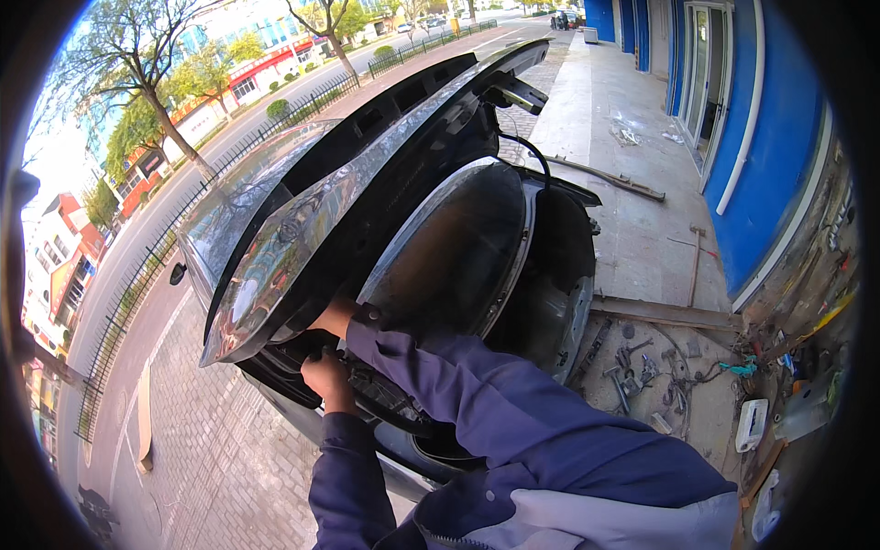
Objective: The person works on the rear trunk of a dark-colored car with the lid open. They repeatedly reach into the trunk lid cavity to manipulate wiring and the latch mechanism, pulling wires and adjusting components by hand. The trunk remains open throughout the clip.
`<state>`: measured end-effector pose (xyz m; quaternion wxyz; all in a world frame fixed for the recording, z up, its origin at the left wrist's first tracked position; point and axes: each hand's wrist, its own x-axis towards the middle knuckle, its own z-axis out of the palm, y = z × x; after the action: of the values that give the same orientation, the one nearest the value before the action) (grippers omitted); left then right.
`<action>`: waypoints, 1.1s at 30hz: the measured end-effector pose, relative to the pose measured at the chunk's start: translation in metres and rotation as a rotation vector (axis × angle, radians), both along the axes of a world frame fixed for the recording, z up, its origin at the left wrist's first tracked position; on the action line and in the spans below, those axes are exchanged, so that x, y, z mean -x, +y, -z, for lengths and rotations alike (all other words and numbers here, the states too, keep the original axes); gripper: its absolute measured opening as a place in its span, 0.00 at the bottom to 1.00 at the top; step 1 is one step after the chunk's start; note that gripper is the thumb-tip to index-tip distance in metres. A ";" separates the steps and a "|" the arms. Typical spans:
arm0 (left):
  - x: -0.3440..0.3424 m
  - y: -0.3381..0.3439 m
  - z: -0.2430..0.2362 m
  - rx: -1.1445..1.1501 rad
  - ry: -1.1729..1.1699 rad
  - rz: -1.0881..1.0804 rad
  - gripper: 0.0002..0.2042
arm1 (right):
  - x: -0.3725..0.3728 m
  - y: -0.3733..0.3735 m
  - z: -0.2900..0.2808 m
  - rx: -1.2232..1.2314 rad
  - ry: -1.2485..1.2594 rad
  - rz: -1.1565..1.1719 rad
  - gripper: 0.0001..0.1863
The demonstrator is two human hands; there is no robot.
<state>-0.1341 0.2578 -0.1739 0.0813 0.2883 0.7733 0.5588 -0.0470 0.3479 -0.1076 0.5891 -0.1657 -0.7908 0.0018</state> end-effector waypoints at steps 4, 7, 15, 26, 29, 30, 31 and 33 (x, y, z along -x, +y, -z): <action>0.006 0.001 0.010 -0.113 -0.005 0.026 0.10 | 0.002 0.002 0.000 -0.003 0.004 0.004 0.11; 0.007 -0.001 0.009 -0.036 -0.100 0.090 0.12 | 0.003 0.001 -0.001 -0.007 0.006 0.003 0.11; 0.029 0.000 0.002 0.068 -0.374 0.309 0.10 | 0.027 -0.001 -0.007 -0.005 0.045 -0.059 0.10; 0.032 0.014 0.013 0.023 -0.203 0.208 0.15 | 0.013 -0.023 -0.036 0.282 0.260 -0.249 0.12; 0.029 0.015 0.008 -0.014 -0.080 0.193 0.11 | 0.004 -0.016 -0.049 0.336 0.223 -0.363 0.15; 0.028 0.016 0.005 -0.032 -0.116 0.179 0.12 | 0.001 -0.015 -0.052 0.344 0.187 -0.348 0.15; 0.027 0.016 0.003 -0.036 -0.137 0.194 0.12 | -0.001 -0.013 -0.054 0.351 0.150 -0.333 0.16; 0.026 0.013 -0.001 -0.038 -0.179 0.225 0.12 | 0.000 -0.016 -0.057 0.485 0.096 -0.314 0.17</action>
<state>-0.1604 0.2712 -0.1734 0.2065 0.3238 0.7150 0.5842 -0.0472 0.3323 -0.0505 0.5616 -0.1772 -0.7546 0.2895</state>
